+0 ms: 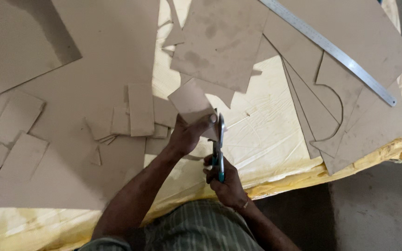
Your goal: The person uses shears to cut small rectangular pieces from larger cardboard sheets on a workbench. They repeatedly trim the edges of each piece and stack the finished pieces on the table.
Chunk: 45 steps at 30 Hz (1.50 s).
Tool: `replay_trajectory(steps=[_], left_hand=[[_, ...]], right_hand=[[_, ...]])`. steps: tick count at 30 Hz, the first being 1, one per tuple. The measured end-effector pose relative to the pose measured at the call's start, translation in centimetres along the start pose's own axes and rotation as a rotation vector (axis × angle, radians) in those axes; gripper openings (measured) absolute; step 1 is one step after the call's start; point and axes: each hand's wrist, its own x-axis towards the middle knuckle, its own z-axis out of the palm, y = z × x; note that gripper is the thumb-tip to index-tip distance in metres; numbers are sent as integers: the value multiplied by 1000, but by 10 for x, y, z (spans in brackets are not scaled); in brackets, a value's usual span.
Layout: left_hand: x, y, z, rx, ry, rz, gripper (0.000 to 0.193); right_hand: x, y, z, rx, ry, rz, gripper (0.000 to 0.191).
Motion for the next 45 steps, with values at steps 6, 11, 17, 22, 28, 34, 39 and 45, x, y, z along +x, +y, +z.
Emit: replay_trajectory(steps=[6, 11, 17, 22, 28, 34, 39, 45], left_hand=[[5, -2, -1, 191, 76, -38, 17], [12, -17, -6, 87, 50, 28, 24], [73, -30, -38, 351, 58, -6, 47], [115, -8, -34, 1267, -113, -323, 73], [18, 45, -103, 1476, 506, 52, 70], [-44, 47, -128, 1552, 470, -305, 97], [-40, 28, -136, 1462, 481, -329, 88], [-36, 36, -141, 1142, 488, -103, 58]], right_hand=[[13, 21, 5, -118, 128, -85, 31], [22, 31, 2, -74, 142, 43, 14], [3, 22, -14, 266, 80, -14, 20], [-13, 26, -12, 303, 126, -88, 16], [-25, 35, -4, 211, 146, 6, 16], [-15, 34, 10, 104, 84, 26, 19], [-2, 20, 22, -97, -7, -52, 23], [-2, -2, 22, -131, -6, 97, 58]])
